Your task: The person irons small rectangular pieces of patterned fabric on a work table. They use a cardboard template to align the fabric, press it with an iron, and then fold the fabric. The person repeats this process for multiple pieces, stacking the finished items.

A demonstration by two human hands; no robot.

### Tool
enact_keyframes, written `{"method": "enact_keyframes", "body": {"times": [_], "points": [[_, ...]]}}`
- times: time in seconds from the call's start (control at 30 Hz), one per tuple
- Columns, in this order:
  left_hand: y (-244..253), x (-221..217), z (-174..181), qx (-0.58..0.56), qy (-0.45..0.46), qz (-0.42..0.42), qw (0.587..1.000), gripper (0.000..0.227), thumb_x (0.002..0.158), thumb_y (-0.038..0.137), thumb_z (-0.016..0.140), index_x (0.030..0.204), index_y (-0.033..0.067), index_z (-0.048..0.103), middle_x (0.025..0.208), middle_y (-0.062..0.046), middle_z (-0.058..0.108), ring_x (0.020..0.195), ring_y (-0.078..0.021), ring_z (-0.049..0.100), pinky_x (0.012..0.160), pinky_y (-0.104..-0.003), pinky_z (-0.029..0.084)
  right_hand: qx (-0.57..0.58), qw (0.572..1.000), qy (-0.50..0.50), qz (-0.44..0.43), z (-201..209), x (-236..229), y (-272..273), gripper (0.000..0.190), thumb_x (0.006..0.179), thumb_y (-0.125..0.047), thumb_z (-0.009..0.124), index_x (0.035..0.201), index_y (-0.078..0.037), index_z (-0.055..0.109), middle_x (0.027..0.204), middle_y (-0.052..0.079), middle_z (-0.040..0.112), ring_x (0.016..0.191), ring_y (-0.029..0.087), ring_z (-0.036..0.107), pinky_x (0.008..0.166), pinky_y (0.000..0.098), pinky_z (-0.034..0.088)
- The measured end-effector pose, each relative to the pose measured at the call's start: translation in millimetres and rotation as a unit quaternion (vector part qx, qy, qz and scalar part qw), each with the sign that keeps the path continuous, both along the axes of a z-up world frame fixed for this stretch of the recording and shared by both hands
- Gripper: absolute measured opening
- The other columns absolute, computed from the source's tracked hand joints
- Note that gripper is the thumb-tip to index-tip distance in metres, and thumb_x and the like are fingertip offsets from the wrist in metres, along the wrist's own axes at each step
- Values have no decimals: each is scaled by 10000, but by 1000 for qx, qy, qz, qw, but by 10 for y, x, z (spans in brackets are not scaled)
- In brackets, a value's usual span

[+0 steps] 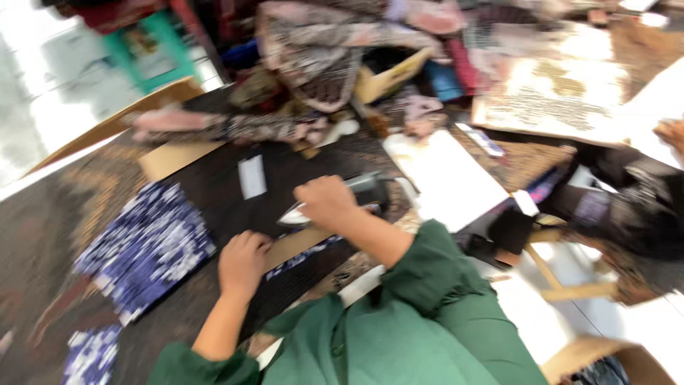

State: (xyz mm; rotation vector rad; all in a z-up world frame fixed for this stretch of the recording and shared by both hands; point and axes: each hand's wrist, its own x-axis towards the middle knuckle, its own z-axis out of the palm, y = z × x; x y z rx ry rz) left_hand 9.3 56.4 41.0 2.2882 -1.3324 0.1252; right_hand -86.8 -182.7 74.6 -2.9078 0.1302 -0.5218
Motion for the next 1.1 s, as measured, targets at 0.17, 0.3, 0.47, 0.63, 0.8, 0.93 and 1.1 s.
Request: {"method": "enact_keyframes", "body": {"times": [0.17, 0.3, 0.47, 0.63, 0.8, 0.93, 1.1], "points": [[12, -25, -5, 61, -179, -87, 978, 333, 777, 142, 581, 1092, 115, 684, 1027, -24, 646, 987, -228, 625, 900, -386, 492, -18, 998, -61, 5, 60, -81, -3, 336, 755, -408, 790, 809, -118, 629, 733, 82, 653, 709, 300, 666, 639, 444, 489], [182, -25, -81, 66, -158, -99, 980, 383, 769, 139, 586, 1139, 114, 683, 1043, -22, 654, 1006, -230, 633, 911, -383, 494, -44, 995, -78, 46, 68, -117, 36, 359, 747, -419, 804, 797, -114, 620, 720, 71, 637, 693, 289, 659, 634, 425, 488], [204, 61, -171, 67, -101, -102, 987, 446, 746, 109, 597, 1183, 90, 685, 1063, -37, 664, 1007, -235, 641, 845, -360, 517, -55, 995, -72, 44, 28, -55, 92, 356, 754, -411, 812, 799, -109, 628, 700, 72, 628, 670, 286, 657, 615, 413, 493], [265, -37, -115, 51, -122, -111, 985, 375, 754, 108, 619, 1116, 44, 692, 1096, -70, 685, 994, -250, 651, 840, -374, 526, -41, 994, -57, 86, -41, 83, 266, 338, 771, -407, 806, 810, -116, 638, 715, 68, 643, 684, 283, 668, 642, 421, 510], [350, -198, 93, -67, -83, -49, 993, 282, 752, 53, 671, 1032, 57, 698, 1098, -81, 710, 1007, -273, 670, 841, -401, 530, -19, 992, -24, 125, 19, 255, 439, 309, 786, -398, 793, 826, -133, 638, 728, 61, 659, 716, 285, 677, 654, 433, 513], [521, -448, 205, -157, -70, 4, 985, 262, 789, 27, 714, 1047, 70, 706, 1049, -81, 705, 962, -287, 684, 793, -410, 545, -45, 985, -2, 168, 29, 401, 626, 317, 783, -402, 785, 810, -126, 632, 737, 64, 669, 691, 282, 675, 617, 430, 512], [435, -707, 205, -157, -61, -88, 982, 281, 783, 90, 727, 1063, 75, 728, 1028, -62, 690, 965, -268, 679, 819, -398, 539, -51, 981, -16, 188, 111, 416, 686, 287, 784, -386, 777, 819, -129, 656, 705, 57, 656, 685, 268, 672, 618, 421, 514]]}}
